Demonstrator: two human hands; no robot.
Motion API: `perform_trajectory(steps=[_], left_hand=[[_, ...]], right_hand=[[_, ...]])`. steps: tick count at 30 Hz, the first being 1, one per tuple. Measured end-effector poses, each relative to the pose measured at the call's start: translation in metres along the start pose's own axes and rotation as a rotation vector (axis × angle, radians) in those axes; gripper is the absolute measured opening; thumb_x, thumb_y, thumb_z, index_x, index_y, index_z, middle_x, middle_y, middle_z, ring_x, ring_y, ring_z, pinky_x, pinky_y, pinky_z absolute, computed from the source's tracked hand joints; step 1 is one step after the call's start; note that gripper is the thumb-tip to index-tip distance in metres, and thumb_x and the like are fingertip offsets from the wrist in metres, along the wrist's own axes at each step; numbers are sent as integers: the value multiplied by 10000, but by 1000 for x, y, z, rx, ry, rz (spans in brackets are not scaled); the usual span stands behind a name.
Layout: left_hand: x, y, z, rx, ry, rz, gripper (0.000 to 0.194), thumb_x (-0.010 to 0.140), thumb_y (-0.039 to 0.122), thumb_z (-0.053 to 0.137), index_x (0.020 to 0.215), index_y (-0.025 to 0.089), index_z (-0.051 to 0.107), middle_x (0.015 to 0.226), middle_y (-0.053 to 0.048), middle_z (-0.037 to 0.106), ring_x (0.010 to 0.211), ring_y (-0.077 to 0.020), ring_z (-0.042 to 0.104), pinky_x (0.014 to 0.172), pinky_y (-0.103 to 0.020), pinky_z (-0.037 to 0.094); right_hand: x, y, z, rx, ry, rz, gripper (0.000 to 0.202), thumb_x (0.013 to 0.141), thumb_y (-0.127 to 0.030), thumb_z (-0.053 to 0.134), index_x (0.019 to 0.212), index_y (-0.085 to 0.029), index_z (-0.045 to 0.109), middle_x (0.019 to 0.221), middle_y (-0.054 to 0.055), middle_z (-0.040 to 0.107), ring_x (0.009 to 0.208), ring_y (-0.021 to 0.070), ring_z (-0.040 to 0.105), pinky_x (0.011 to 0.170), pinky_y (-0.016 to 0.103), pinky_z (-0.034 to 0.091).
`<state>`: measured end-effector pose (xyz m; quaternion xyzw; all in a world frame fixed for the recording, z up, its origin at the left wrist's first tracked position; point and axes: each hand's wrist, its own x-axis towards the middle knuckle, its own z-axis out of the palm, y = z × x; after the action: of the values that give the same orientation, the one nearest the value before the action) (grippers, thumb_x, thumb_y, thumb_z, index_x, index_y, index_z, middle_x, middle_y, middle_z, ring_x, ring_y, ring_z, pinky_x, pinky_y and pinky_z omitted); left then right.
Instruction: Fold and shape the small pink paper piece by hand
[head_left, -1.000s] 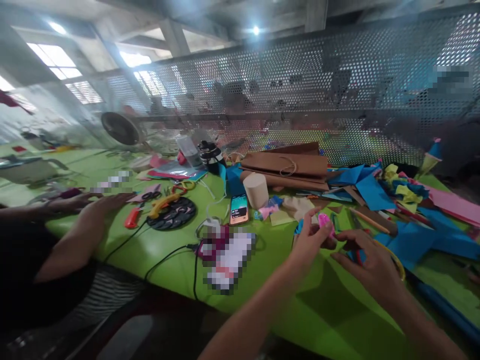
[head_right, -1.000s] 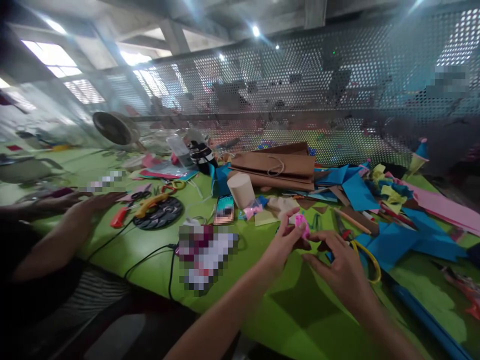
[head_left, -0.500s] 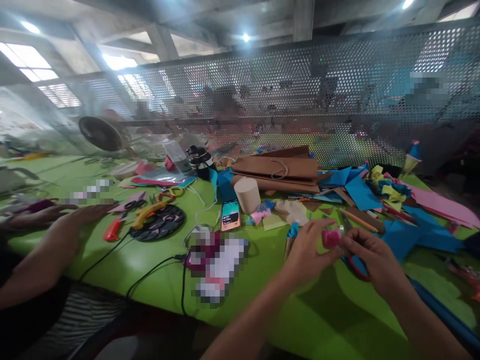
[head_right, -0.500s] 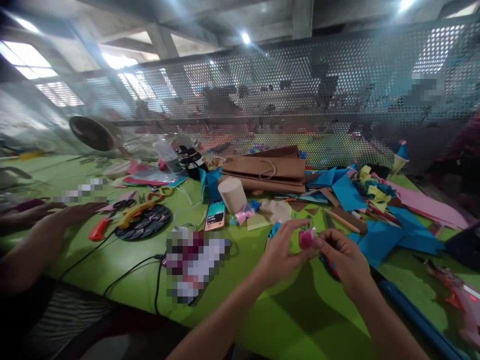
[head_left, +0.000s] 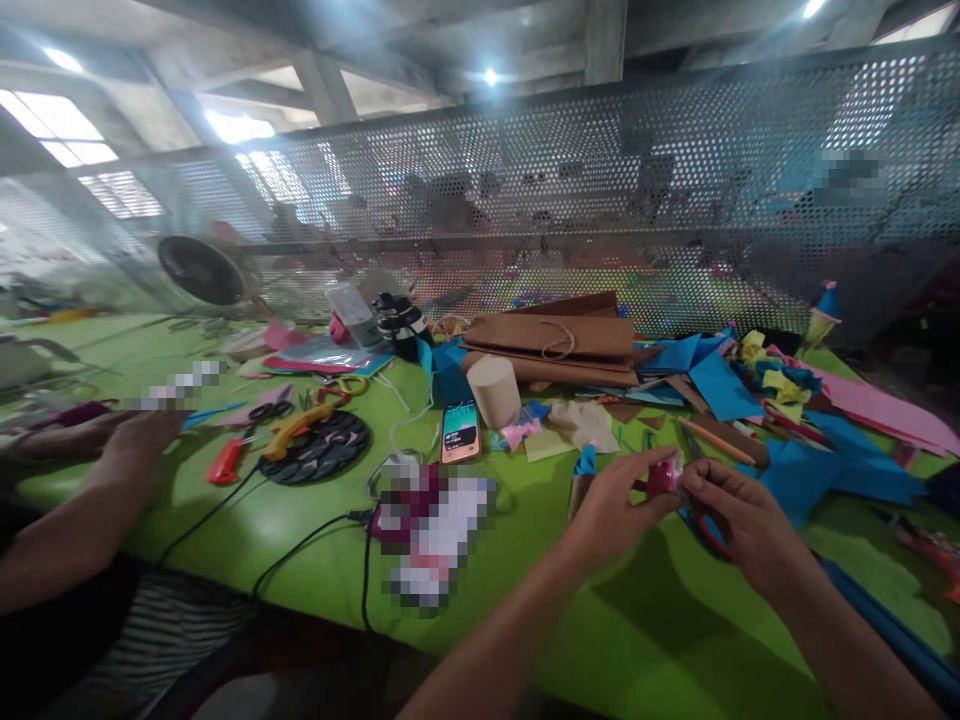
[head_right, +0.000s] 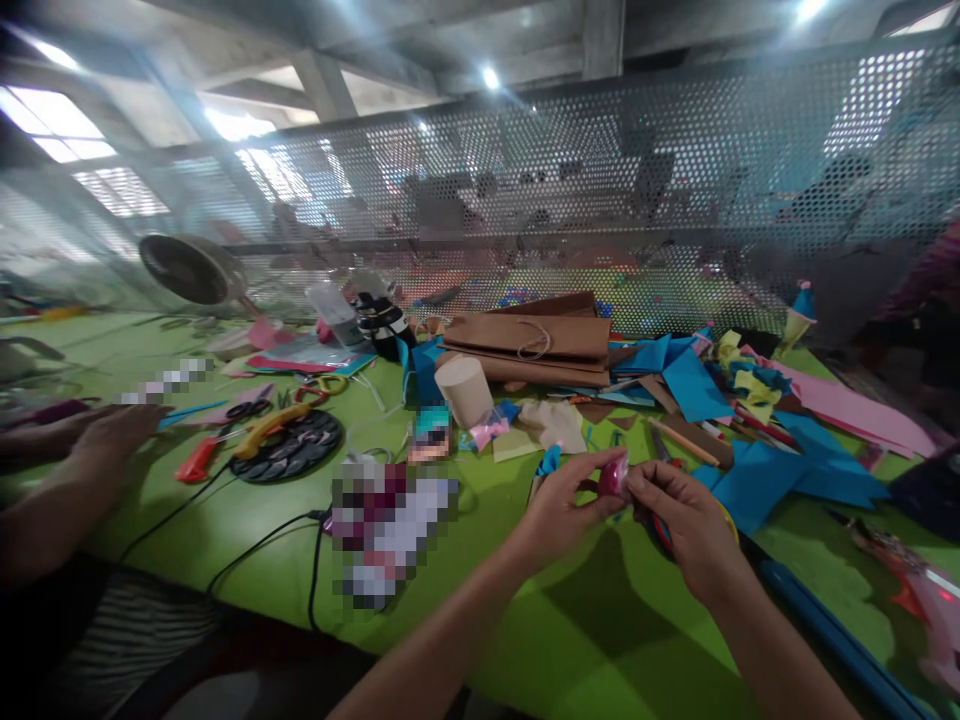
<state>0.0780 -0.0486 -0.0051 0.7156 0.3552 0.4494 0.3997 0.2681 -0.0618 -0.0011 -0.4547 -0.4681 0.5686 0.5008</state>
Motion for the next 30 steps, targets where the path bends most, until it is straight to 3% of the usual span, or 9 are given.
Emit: perform_trajectory(steps=[11, 18, 30], left_hand=[[0, 9, -2, -45, -96, 5, 545, 976, 325, 718, 1503, 248, 605, 1488, -111, 659, 1385, -282, 602, 1205, -443, 446], [0, 7, -1, -39, -86, -8, 583, 967, 361, 728, 1520, 247, 587, 1521, -114, 635, 1399, -306, 592, 1211, -466, 445], [0, 4, 0, 15, -90, 51, 587, 966, 329, 734, 1526, 248, 581, 1505, -109, 644, 1377, -286, 606, 1209, -443, 452]], right_hand=[[-3, -5, 4, -94, 29, -24, 439, 810, -614, 822, 734, -225, 636, 677, -27, 527, 629, 134, 434, 562, 253, 379], [-4, -1, 1, -43, -18, -61, 326, 873, -528, 806, 829, -221, 703, 783, 4, 617, 739, 162, 540, 678, 274, 456], [-1, 7, -3, 64, -20, -14, 288, 839, -469, 848, 804, -223, 702, 755, 6, 621, 712, 163, 524, 659, 275, 439]])
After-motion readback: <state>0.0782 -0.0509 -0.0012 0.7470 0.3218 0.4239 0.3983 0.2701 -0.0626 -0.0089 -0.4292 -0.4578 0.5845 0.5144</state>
